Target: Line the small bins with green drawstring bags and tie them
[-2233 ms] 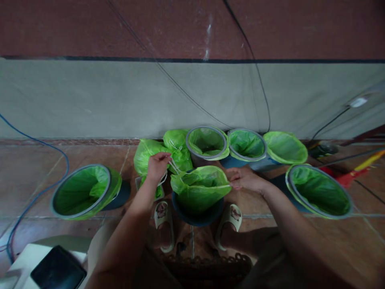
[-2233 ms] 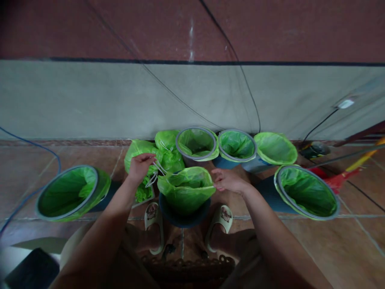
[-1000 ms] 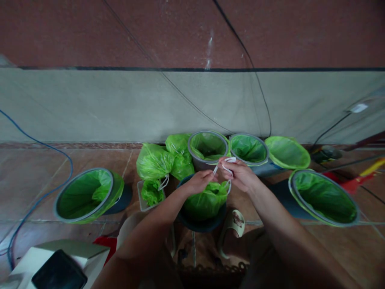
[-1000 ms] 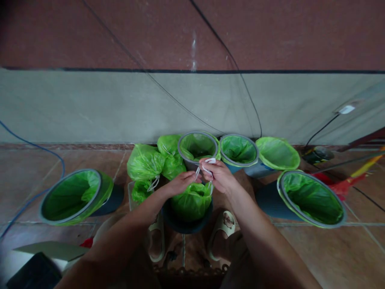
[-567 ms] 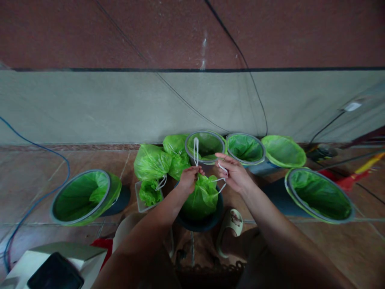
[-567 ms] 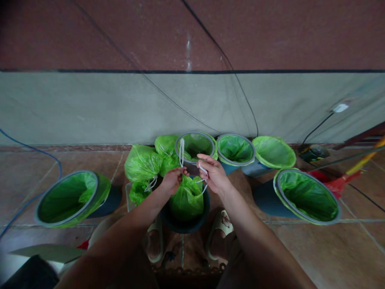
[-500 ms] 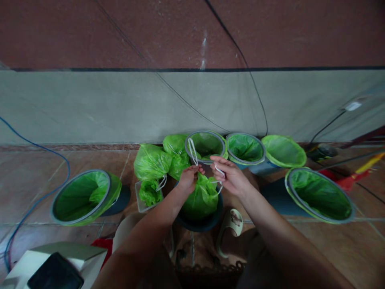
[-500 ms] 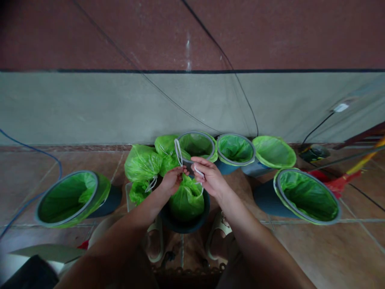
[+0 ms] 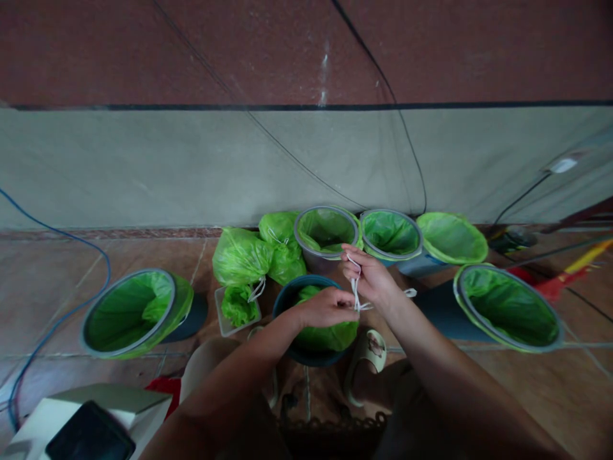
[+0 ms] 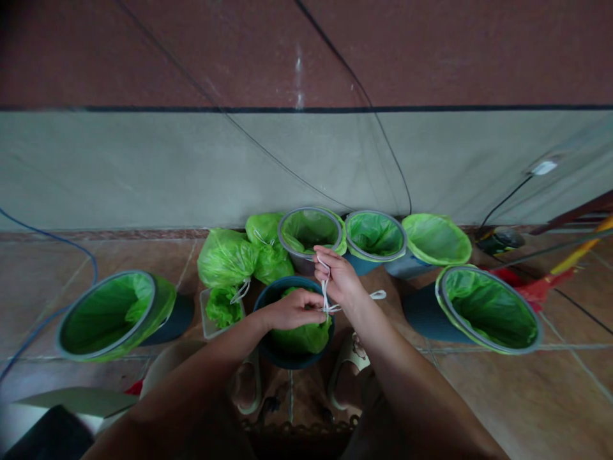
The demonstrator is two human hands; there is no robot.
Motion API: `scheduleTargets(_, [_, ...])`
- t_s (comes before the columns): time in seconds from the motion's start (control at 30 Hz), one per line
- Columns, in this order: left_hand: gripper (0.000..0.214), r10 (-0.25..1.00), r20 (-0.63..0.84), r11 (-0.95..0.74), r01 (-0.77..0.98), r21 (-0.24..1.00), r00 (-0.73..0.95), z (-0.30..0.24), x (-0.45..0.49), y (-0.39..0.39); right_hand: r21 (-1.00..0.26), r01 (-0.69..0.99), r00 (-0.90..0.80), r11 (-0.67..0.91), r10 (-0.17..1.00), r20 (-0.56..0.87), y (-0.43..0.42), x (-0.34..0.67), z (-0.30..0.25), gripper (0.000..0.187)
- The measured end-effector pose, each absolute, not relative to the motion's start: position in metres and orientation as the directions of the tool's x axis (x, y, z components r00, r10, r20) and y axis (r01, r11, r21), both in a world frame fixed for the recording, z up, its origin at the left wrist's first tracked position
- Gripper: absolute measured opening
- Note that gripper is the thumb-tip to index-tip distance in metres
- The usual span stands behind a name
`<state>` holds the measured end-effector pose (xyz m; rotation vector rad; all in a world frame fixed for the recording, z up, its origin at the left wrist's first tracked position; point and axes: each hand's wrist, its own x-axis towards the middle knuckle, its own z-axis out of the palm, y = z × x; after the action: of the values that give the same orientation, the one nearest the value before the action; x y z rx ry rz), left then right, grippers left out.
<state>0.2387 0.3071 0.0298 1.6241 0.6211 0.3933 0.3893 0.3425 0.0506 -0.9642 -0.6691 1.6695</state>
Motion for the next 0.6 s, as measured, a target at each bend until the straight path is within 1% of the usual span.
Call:
scheduleTargets(0.07, [0.022,0.669,-0.129,-0.024,0.194,0.981,0.732,0.026,0.239,0.306,-0.843,-0.442,-0.066,-0.306,0.948,-0.310,0.341,0.386,0.048,0.031])
scheduleTargets(0.13, [0.025,0.785,-0.191,0.076,0.214,0.974,0.590,0.019,0.238,0.309,-0.874,-0.327,-0.016,-0.360,0.926,-0.376,0.338,0.382,0.044,0.032])
scheduleTargets(0.17, [0.025,0.836,-0.223,0.135,0.206,0.969,0.501,0.016,0.237,0.312,-0.888,-0.241,-0.006,-0.392,0.915,-0.403,0.335,0.381,0.042,0.033])
scheduleTargets(0.23, [0.022,0.902,-0.276,0.235,0.159,0.959,0.331,0.012,0.232,0.320,-0.913,0.010,-0.021,-0.408,0.913,-0.408,0.331,0.381,0.037,0.036])
scheduleTargets(0.3, [0.020,0.926,-0.324,0.306,0.117,0.945,0.194,0.011,0.226,0.329,-0.908,0.294,-0.088,-0.300,0.937,-0.338,0.327,0.382,0.031,0.035])
scheduleTargets(0.33, [0.018,0.928,-0.342,0.329,0.103,0.939,0.147,0.012,0.224,0.332,-0.890,0.401,-0.134,-0.218,0.947,-0.293,0.326,0.382,0.029,0.034])
scheduleTargets(0.37, [0.017,0.929,-0.353,0.344,0.090,0.935,0.114,0.012,0.221,0.335,-0.871,0.471,-0.187,-0.138,0.950,-0.251,0.325,0.383,0.027,0.034])
scheduleTargets(0.4, [0.017,0.929,-0.357,0.351,0.073,0.934,0.098,0.013,0.219,0.337,-0.861,0.504,-0.241,-0.071,0.945,-0.219,0.324,0.384,0.025,0.035])
scheduleTargets(0.47, [0.016,0.934,-0.342,0.341,0.034,0.940,0.106,0.015,0.216,0.339,-0.863,0.506,-0.349,0.007,0.916,-0.197,0.323,0.385,0.023,0.035])
scheduleTargets(0.53, [0.011,0.942,-0.300,0.298,0.035,0.954,0.149,0.016,0.214,0.339,-0.860,0.510,-0.437,0.019,0.867,-0.240,0.323,0.389,0.022,0.033])
scheduleTargets(0.6, [0.004,0.947,-0.221,0.201,0.108,0.974,0.233,0.018,0.211,0.339,-0.832,0.554,-0.444,0.012,0.850,-0.283,0.325,0.393,0.022,0.031])
